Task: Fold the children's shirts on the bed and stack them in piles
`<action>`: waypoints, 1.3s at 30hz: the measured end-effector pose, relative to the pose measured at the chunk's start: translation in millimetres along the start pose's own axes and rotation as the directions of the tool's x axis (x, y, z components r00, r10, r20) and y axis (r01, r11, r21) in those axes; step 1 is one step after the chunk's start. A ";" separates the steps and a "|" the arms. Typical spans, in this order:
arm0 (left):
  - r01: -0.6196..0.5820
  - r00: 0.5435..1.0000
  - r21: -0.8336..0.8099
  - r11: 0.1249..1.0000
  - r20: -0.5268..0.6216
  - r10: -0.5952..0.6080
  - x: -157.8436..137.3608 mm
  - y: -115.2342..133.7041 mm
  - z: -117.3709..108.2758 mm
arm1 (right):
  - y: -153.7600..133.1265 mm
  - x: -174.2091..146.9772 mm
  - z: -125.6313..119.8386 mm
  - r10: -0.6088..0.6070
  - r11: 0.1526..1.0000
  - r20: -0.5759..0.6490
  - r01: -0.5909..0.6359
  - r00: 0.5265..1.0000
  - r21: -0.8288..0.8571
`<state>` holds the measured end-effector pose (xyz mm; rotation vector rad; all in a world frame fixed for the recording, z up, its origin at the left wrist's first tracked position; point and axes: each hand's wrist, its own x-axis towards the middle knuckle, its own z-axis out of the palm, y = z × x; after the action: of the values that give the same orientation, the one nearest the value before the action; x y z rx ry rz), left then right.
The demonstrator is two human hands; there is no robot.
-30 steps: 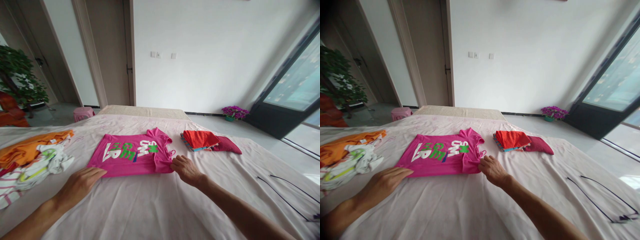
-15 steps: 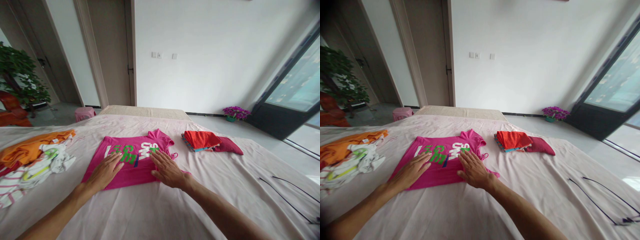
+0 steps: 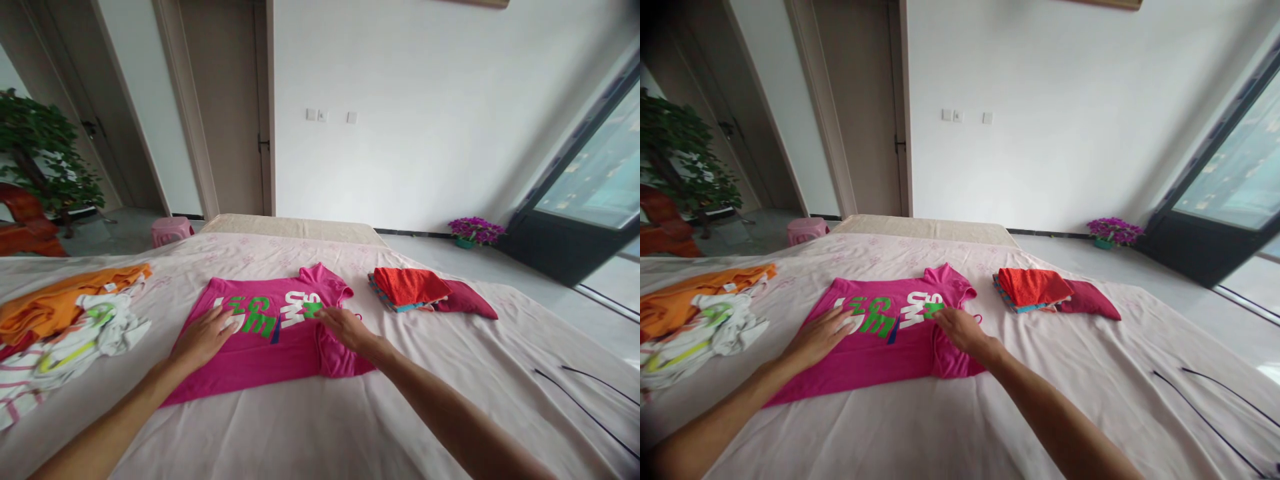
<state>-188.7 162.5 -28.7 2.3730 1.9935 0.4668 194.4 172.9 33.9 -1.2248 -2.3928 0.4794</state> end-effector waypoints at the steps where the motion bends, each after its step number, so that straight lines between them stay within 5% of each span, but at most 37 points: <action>1: 0.020 1.000 -0.010 1.000 -0.012 -0.020 6.6 -0.3 -3.1 | 5.2 13.8 -4.1 0.077 0.995 -0.047 -0.074 0.996 0.066; 4: 0.028 0.996 -0.012 1.000 -0.086 -0.029 26.3 -1.5 -6.7 | 30.1 58.5 -11.7 0.283 0.944 -0.163 -0.244 0.945 0.224; 8: -0.022 0.993 -0.037 0.999 -0.114 0.018 48.2 -3.7 1.3 | 65.0 105.0 -13.9 0.482 0.871 -0.176 -0.449 0.858 0.197; 19: 0.179 0.981 0.051 0.983 -0.079 -0.175 104.1 -50.0 -2.4 | 98.3 149.0 5.4 0.609 0.777 -0.209 -0.628 0.765 -0.033; 25: 0.236 0.970 0.066 0.970 -0.072 -0.231 123.1 -65.3 3.3 | 111.8 158.8 11.9 0.645 0.755 -0.209 -0.655 0.735 0.024; 29: 0.277 0.961 0.060 0.959 -0.041 -0.275 125.8 -67.1 1.2 | 121.9 156.8 9.5 0.636 0.768 -0.138 -0.606 0.760 0.206; 35: 0.254 0.963 -0.007 0.967 -0.090 -0.254 108.0 -67.1 -11.6 | 113.7 138.3 -12.3 0.514 0.772 -0.185 -0.358 0.837 0.525; 39: 0.160 0.975 -0.116 0.980 -0.134 -0.175 75.9 -70.8 -15.7 | 107.1 107.8 -27.6 0.383 0.675 -0.202 -0.124 0.901 0.727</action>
<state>-249.3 246.3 -10.7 2.1448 2.1464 0.7345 224.2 324.4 28.2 -1.1460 -1.4919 1.0570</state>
